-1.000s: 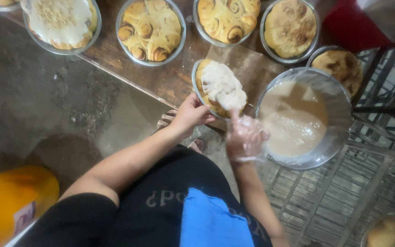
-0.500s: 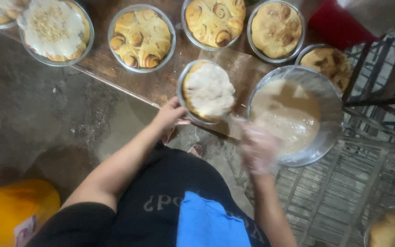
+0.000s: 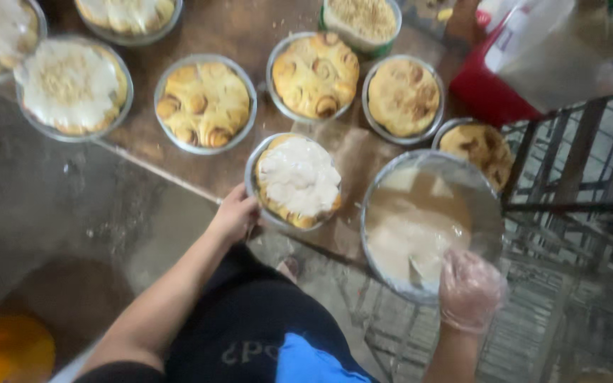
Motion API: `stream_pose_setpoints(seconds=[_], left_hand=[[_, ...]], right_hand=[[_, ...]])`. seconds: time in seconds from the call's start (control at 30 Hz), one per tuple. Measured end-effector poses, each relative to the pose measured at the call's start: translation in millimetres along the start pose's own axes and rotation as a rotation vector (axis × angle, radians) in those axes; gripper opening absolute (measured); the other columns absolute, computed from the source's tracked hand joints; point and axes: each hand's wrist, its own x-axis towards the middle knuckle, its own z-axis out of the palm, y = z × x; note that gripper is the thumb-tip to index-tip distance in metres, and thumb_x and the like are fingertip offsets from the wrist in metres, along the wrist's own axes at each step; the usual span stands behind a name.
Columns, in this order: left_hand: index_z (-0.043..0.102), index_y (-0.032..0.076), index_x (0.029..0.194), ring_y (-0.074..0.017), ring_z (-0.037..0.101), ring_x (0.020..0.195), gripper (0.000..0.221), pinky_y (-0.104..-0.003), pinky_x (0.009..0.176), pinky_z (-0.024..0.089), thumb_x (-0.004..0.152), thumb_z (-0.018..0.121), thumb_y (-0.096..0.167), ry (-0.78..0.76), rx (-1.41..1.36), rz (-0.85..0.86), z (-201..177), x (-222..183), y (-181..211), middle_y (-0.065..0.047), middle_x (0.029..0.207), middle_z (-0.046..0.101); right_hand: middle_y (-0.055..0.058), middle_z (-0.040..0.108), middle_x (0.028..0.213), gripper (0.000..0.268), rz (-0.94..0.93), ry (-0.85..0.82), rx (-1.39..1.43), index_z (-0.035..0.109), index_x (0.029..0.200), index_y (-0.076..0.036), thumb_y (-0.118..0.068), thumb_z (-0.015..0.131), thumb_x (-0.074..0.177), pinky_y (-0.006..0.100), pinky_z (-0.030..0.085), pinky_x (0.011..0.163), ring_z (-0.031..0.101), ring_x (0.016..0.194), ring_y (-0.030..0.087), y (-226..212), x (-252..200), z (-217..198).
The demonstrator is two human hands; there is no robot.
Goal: The person applies icing to cinnamon rolls using a spoon and then sprinkles chopped nuts onto them by hand.
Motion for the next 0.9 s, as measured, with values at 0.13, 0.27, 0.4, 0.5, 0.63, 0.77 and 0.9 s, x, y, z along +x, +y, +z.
stream_pose_setpoints(seconds=[0.13, 0.27, 0.4, 0.5, 0.63, 0.77, 0.9], left_hand=[[0.061, 0.011, 0.127, -0.0082, 0.050, 0.056, 0.047, -0.023, 0.047, 0.042, 0.081, 0.060, 0.004, 0.012, -0.103, -0.010, -1.7, 9.6, 64.6, 0.001, 0.082, 0.061], [0.062, 0.006, 0.123, -0.0076, 0.060, 0.074, 0.041, -0.023, 0.062, 0.050, 0.083, 0.064, 0.003, 0.016, 0.009, 0.091, -13.7, 58.2, 124.8, 0.002, 0.094, 0.067], [0.062, 0.001, 0.120, -0.0132, 0.060, 0.076, 0.035, -0.026, 0.064, 0.049, 0.085, 0.068, -0.001, -0.050, -0.151, 0.157, -33.7, 123.3, 167.1, -0.005, 0.097, 0.067], [0.062, 0.009, 0.118, -0.0092, 0.065, 0.079, 0.039, -0.025, 0.066, 0.055, 0.080, 0.066, 0.002, 0.060, -0.016, 0.102, -46.7, 157.9, 188.8, 0.000, 0.100, 0.067], [0.063, 0.004, 0.120, -0.0129, 0.067, 0.080, 0.039, -0.028, 0.068, 0.059, 0.082, 0.067, 0.002, -0.016, -0.130, 0.099, -56.2, 190.8, 210.5, -0.005, 0.101, 0.068], [0.062, 0.002, 0.127, -0.0146, 0.069, 0.084, 0.044, -0.030, 0.072, 0.060, 0.083, 0.067, 0.003, 0.003, -0.081, 0.075, -54.5, 216.6, 222.0, -0.007, 0.104, 0.070], [0.060, 0.003, 0.130, -0.0131, 0.067, 0.086, 0.049, -0.028, 0.072, 0.056, 0.081, 0.068, 0.000, -0.014, -0.143, 0.069, -53.0, 245.3, 233.6, -0.004, 0.109, 0.069]], right_hand=[[0.010, 0.074, 0.100, 0.007, -0.297, 0.207, -0.011, 0.076, 0.093, -0.012, -0.005, 0.073, 0.091, 0.043, 0.054, 0.083, 0.069, 0.100, 0.030, -21.0, 110.2, 61.6], [0.012, 0.072, 0.099, 0.015, -0.189, 0.135, 0.154, 0.076, 0.105, -0.008, -0.016, 0.073, 0.093, 0.045, 0.054, 0.086, 0.066, 0.095, 0.032, -45.9, 264.1, 174.2], [0.012, 0.076, 0.099, 0.016, 0.226, -0.098, 0.653, 0.077, 0.097, -0.011, -0.024, 0.070, 0.091, 0.041, 0.056, 0.082, 0.073, 0.092, 0.029, -72.4, 413.5, 289.8], [0.014, 0.077, 0.098, 0.022, -0.038, -0.255, 0.093, 0.078, 0.090, -0.010, -0.024, 0.065, 0.101, 0.045, 0.056, 0.085, 0.073, 0.096, 0.034, -74.3, 495.2, 356.4], [0.023, 0.073, 0.092, 0.042, -0.092, -0.309, -0.012, 0.076, 0.090, -0.005, -0.046, 0.075, 0.081, 0.049, 0.053, 0.078, 0.068, 0.085, 0.042, -92.2, 532.6, 404.4], [0.019, 0.075, 0.099, 0.029, -0.111, -0.304, -0.062, 0.078, 0.089, -0.009, -0.037, 0.073, 0.087, 0.049, 0.054, 0.088, 0.069, 0.099, 0.040, -87.5, 537.0, 414.3], [0.016, 0.074, 0.103, 0.020, 0.250, -0.409, 0.249, 0.078, 0.102, -0.015, -0.026, 0.069, 0.089, 0.043, 0.052, 0.078, 0.068, 0.089, 0.035, -41.0, 543.8, 410.2]])
